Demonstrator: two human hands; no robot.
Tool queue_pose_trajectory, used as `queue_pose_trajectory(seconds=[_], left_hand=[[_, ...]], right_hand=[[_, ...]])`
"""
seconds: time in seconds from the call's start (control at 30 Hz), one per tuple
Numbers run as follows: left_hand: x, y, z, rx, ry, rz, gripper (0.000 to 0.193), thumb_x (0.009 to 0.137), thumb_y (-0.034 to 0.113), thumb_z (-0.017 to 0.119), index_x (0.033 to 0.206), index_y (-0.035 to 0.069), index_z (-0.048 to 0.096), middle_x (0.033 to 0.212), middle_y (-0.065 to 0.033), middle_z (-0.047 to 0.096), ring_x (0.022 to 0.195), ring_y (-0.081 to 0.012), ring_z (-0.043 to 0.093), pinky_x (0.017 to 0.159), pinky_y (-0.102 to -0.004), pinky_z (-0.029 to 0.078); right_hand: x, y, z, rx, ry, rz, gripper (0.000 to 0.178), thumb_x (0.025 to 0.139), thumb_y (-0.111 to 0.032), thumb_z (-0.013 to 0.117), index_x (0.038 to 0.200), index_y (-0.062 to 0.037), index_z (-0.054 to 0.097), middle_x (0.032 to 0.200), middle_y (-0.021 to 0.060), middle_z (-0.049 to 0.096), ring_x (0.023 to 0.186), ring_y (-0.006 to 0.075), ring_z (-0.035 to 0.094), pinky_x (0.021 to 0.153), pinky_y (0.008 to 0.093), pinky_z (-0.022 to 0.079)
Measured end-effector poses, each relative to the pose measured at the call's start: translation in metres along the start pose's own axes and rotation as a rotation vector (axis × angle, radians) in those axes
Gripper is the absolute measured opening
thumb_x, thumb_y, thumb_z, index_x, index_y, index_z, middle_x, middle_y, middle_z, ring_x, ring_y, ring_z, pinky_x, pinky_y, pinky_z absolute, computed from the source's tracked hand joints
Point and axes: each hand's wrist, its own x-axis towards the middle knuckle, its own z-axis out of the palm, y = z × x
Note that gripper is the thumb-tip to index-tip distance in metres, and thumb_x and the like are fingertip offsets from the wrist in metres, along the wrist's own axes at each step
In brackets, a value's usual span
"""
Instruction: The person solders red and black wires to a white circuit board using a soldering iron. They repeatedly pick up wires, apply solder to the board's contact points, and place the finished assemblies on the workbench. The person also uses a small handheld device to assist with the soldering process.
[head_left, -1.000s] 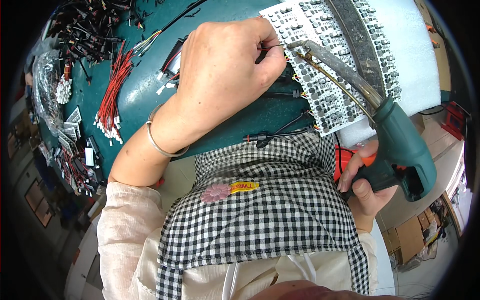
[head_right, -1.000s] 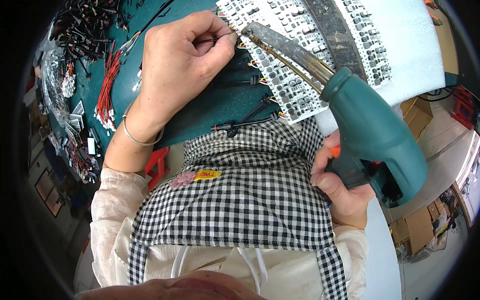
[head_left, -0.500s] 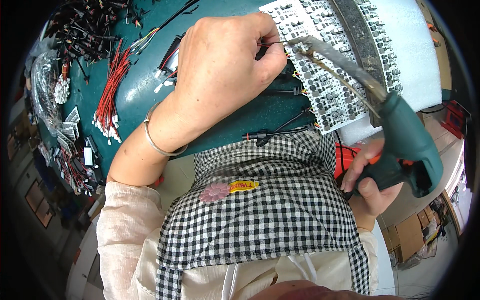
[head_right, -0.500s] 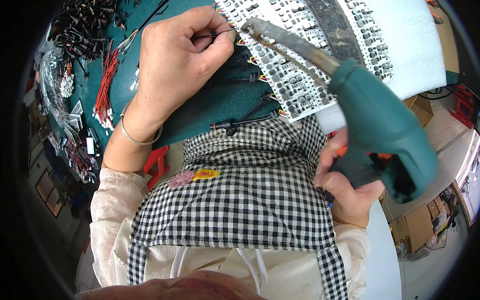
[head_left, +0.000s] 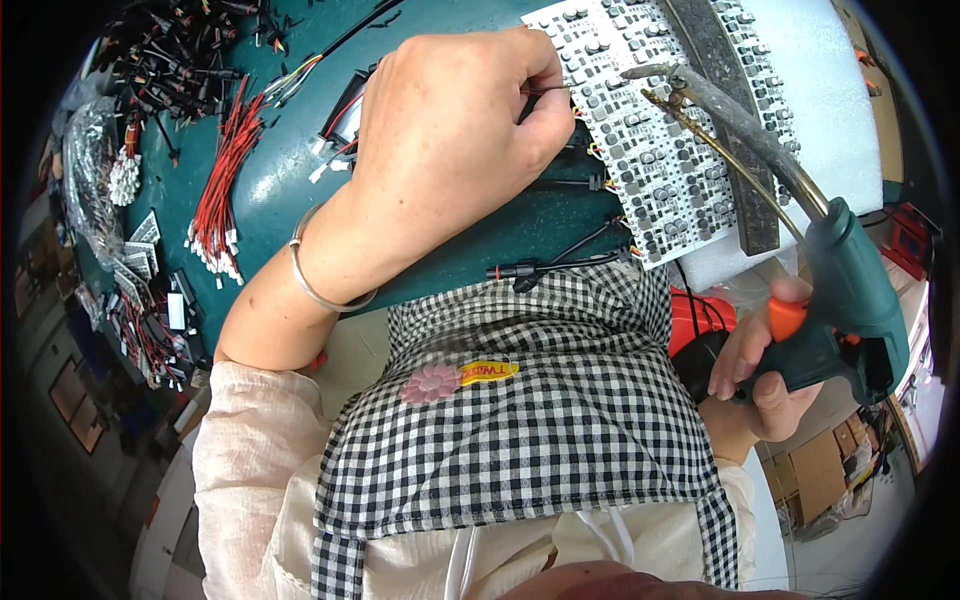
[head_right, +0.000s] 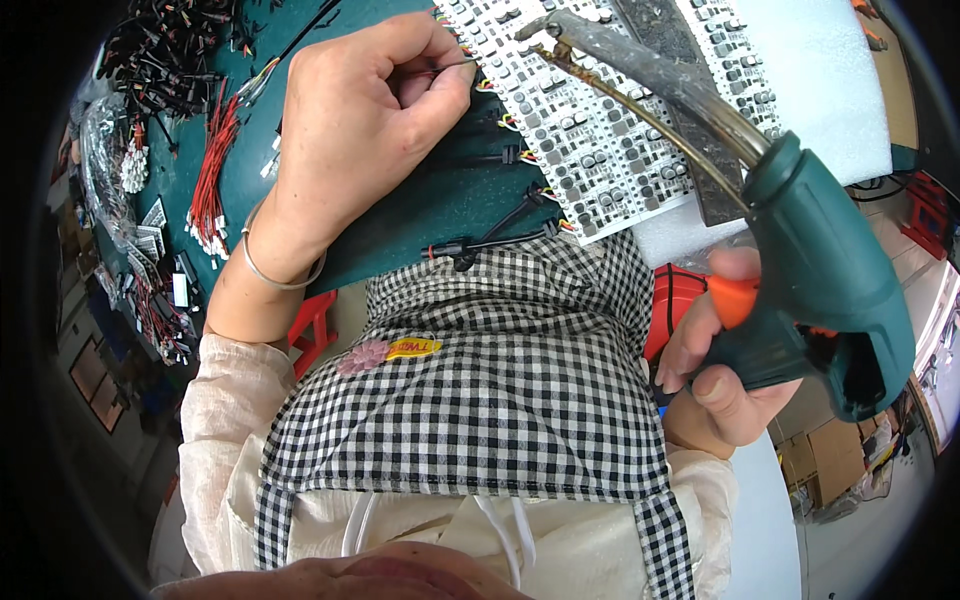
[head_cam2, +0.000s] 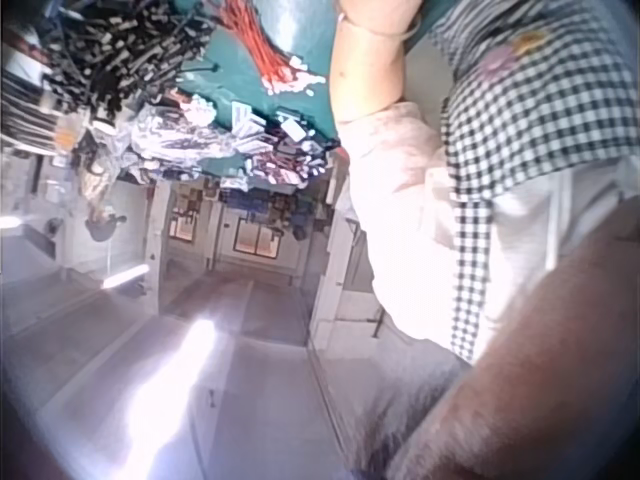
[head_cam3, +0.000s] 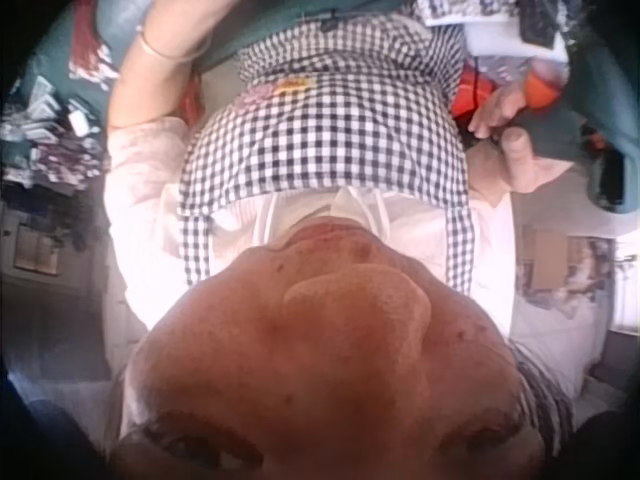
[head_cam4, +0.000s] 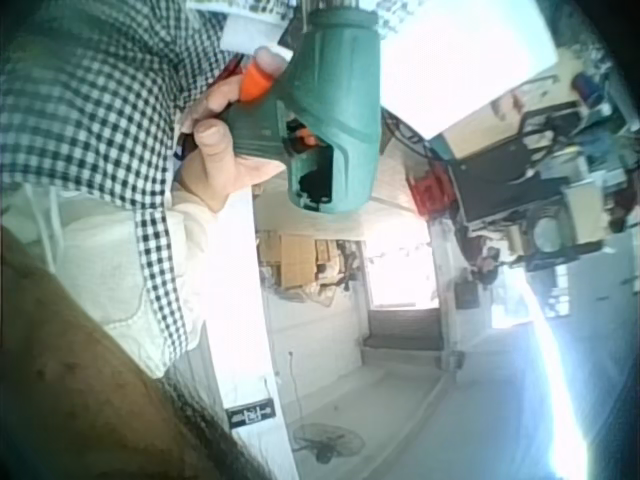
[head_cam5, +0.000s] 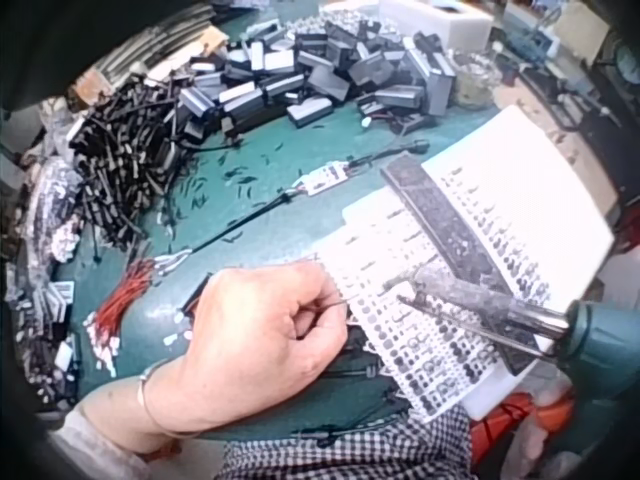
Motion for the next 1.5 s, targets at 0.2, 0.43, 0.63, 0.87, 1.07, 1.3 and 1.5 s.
queue_pose_trajectory(seconds=[0.2,0.43,0.63,0.87,1.07,1.3,1.5], left_hand=[[-0.002,-0.01,-0.006,-0.045,-0.017,0.16,0.007,0.078,0.004,0.071,0.084,0.002,0.07,0.068,-0.0067,0.067,0.057,-0.0136,0.063,0.055,-0.0239,0.049],[-0.006,-0.006,-0.002,-0.159,0.006,0.021,0.007,0.078,0.005,0.072,0.085,0.002,0.071,0.067,-0.0051,0.067,0.058,-0.0082,0.062,0.054,-0.0213,0.048],[-0.002,-0.003,-0.002,-0.028,-0.053,0.031,0.005,0.075,0.006,0.071,0.076,0.002,0.067,0.062,-0.0022,0.064,0.053,-0.0055,0.058,0.05,-0.0195,0.045],[0.002,0.0,-0.003,-0.027,-0.018,-0.005,0.006,0.066,0.012,0.066,0.068,0.006,0.067,0.055,-0.0094,0.061,0.051,-0.0279,0.062,0.052,-0.0355,0.051],[0.004,-0.001,-0.001,-0.023,0.003,0.026,0.006,0.066,0.011,0.064,0.066,0.006,0.067,0.056,-0.0108,0.061,0.052,-0.03,0.062,0.053,-0.0377,0.051],[0.005,0.0,-0.001,-0.013,-0.031,0.012,0.006,0.066,0.011,0.064,0.065,0.006,0.066,0.056,-0.0108,0.061,0.052,-0.0299,0.062,0.053,-0.038,0.051],[0.004,0.001,-0.003,-0.03,-0.024,-0.001,0.006,0.067,0.011,0.063,0.065,0.006,0.067,0.056,-0.0111,0.061,0.052,-0.0306,0.061,0.053,-0.0383,0.051]], right_hand=[[-0.008,-0.001,0.001,-0.025,0.066,-0.002,0.074,0.081,-0.022,0.074,0.129,0.0131,0.03,0.065,0.0071,0.05,0.043,0.0139,0.049,0.039,0.0245,0.045],[-0.008,-0.005,0.006,-0.095,0.066,0.054,0.075,0.079,-0.026,0.077,0.125,0.0116,0.031,0.064,0.0069,0.05,0.044,0.0139,0.05,0.04,0.0248,0.045],[-0.009,-0.003,0.016,-0.118,0.14,0.094,0.074,0.075,-0.027,0.08,0.121,0.0102,0.036,0.065,0.0077,0.051,0.044,0.0141,0.049,0.04,0.0245,0.044],[-0.009,-0.003,0.016,-0.118,0.139,0.128,0.069,0.073,-0.025,0.082,0.116,0.0089,0.04,0.066,0.0089,0.052,0.047,0.0147,0.05,0.041,0.0247,0.044],[-0.008,0.0,0.018,-0.124,0.16,0.113,0.063,0.072,-0.023,0.082,0.11,0.008,0.042,0.067,0.0104,0.053,0.047,0.0153,0.051,0.041,0.0242,0.044],[-0.01,0.001,0.029,-0.178,0.203,0.101,0.056,0.071,-0.021,0.082,0.102,0.0071,0.045,0.069,0.0113,0.051,0.046,0.0152,0.05,0.041,0.0233,0.044],[-0.007,-0.007,0.014,-0.098,0.104,0.07,0.063,0.076,-0.02,0.077,0.115,0.0094,0.038,0.071,0.0107,0.051,0.046,0.0147,0.049,0.04,0.0243,0.044]])
